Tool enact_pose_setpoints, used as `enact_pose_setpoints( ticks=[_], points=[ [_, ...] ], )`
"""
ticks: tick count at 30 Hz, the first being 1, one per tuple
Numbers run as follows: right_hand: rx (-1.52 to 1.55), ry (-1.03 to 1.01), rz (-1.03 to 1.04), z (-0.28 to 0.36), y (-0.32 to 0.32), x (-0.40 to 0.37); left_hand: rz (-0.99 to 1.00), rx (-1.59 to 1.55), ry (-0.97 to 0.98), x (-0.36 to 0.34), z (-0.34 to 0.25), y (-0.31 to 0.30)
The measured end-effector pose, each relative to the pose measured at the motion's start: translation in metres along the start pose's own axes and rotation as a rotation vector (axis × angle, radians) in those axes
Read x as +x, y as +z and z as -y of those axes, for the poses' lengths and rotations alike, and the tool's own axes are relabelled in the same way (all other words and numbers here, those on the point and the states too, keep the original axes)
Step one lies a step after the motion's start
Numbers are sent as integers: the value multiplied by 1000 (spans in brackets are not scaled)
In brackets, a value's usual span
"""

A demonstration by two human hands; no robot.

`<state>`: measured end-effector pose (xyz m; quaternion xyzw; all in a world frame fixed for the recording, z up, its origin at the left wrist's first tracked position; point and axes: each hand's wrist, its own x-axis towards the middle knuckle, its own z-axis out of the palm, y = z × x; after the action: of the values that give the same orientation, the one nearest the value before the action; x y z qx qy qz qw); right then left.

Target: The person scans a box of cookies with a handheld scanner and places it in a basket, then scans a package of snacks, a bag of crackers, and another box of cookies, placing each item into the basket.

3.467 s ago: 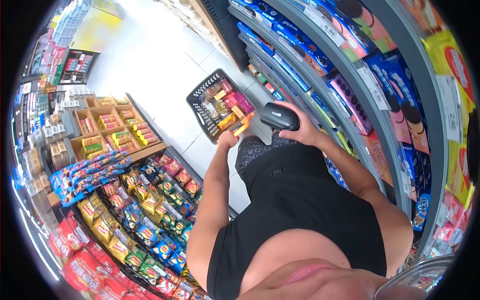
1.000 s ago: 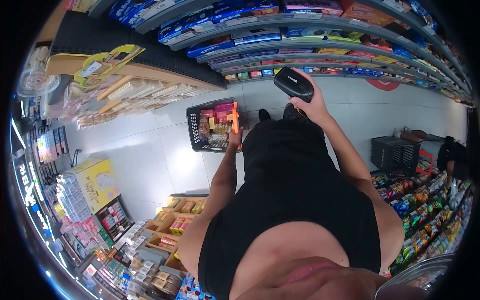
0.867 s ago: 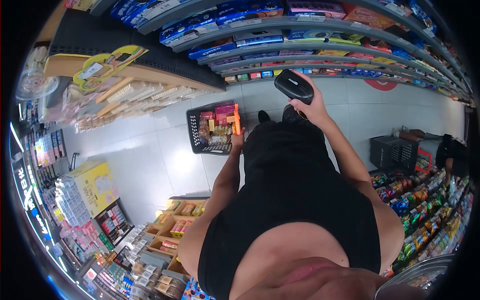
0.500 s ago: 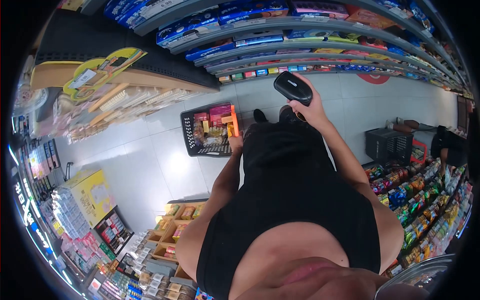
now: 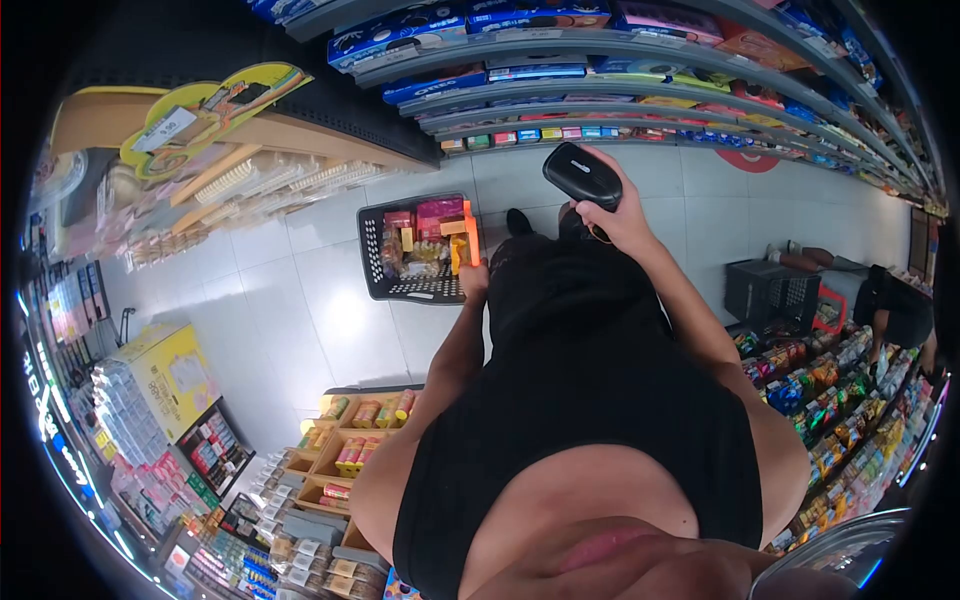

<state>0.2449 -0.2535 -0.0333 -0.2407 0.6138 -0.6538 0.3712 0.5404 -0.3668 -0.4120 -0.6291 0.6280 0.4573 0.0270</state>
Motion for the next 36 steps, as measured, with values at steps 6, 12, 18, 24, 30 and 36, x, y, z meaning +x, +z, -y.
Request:
enact_pose_setpoints(
  ticks=[6,12,18,24,30,36],
  points=[
    [0,-9,97,8,16,8,-43,24,19,-15,-18,-16],
    [-24,-7,128,13,13,7,-15,-37,97,-12,-8,-13],
    [-1,65,149,23,0,1,-19,-35,156,-10,-3,-11],
    [-15,18,129,21,-15,1,-40,-40,139,-11,-6,-9],
    [0,24,86,17,-35,-9,-5,-25,61,17,28,7],
    [13,-40,33,11,-59,-22,25,-57,47,25,37,13]
  ],
)
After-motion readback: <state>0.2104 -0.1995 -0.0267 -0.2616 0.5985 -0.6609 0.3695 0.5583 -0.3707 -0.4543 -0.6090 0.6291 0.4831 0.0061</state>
